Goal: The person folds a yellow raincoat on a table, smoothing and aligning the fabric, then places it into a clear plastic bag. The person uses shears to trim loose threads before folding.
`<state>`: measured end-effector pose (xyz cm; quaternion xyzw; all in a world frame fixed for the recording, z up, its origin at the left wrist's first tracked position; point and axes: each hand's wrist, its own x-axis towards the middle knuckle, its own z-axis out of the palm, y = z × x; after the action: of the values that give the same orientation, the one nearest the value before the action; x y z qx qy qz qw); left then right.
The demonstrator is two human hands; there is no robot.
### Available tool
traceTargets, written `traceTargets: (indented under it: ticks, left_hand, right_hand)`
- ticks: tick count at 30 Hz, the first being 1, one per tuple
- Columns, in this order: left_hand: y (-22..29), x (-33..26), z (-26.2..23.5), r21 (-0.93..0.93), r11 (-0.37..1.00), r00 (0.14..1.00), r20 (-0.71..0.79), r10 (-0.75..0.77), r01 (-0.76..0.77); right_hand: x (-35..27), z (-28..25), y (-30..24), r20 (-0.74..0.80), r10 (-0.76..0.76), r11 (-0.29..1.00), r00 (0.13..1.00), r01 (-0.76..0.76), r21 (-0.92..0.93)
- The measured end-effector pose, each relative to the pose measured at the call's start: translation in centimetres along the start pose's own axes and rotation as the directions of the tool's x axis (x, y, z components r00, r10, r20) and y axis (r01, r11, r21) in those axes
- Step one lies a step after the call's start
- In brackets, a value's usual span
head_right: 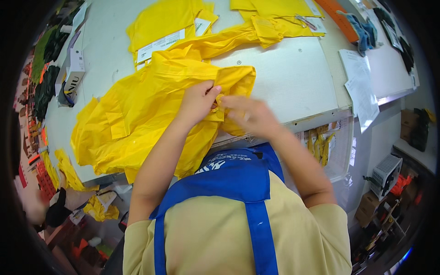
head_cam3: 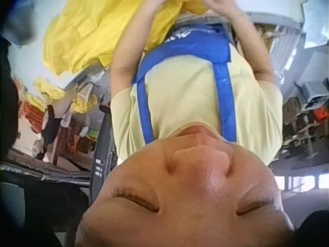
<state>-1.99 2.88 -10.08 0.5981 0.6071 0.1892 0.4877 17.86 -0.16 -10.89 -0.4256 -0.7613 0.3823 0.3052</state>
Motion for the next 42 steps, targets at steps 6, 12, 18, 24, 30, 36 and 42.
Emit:
traceTargets:
  ticks: [6,12,18,24,30,36,42]
  left_hand:
    - [2.6,-1.2,-2.8,-0.676,0.653,0.936,0.176,-0.306,0.341]
    - [3.1,-2.0,-3.7,-0.749,0.612,0.946,0.063,-0.317,0.255]
    - [2.7,-2.6,-3.0,-0.607,0.791,0.978,-0.200,-0.055,-0.080]
    - [2.0,-2.6,-3.7,-0.572,0.813,0.973,-0.227,-0.031,-0.107]
    - [2.7,-2.9,-4.1,-0.899,0.439,0.975,-0.102,-0.196,-0.006]
    - [2.0,-3.8,-3.4,-0.830,0.555,0.975,-0.158,-0.158,-0.045]
    - [2.4,-4.4,-3.8,-0.783,0.621,0.975,-0.164,-0.150,-0.036]
  right_hand:
    - [11.4,-15.6,24.5,-0.545,-0.093,0.730,0.833,-0.316,-0.607]
    - [16.1,-19.9,30.1,-0.436,0.365,0.355,0.823,-0.556,-0.752]
    - [15.9,-21.2,32.5,-0.362,0.254,0.303,0.897,-0.430,-0.851]
    - [12.7,-15.2,15.8,-0.586,0.199,0.964,0.786,-0.263,-0.025]
    - [5.6,-3.2,1.9,-0.062,0.285,0.789,0.957,-0.197,0.581]
    - [5.7,0.5,-3.5,-0.118,0.125,0.967,0.985,-0.095,0.237]
    - [5.2,1.2,-4.3,-0.157,0.026,0.987,0.987,0.000,0.163]
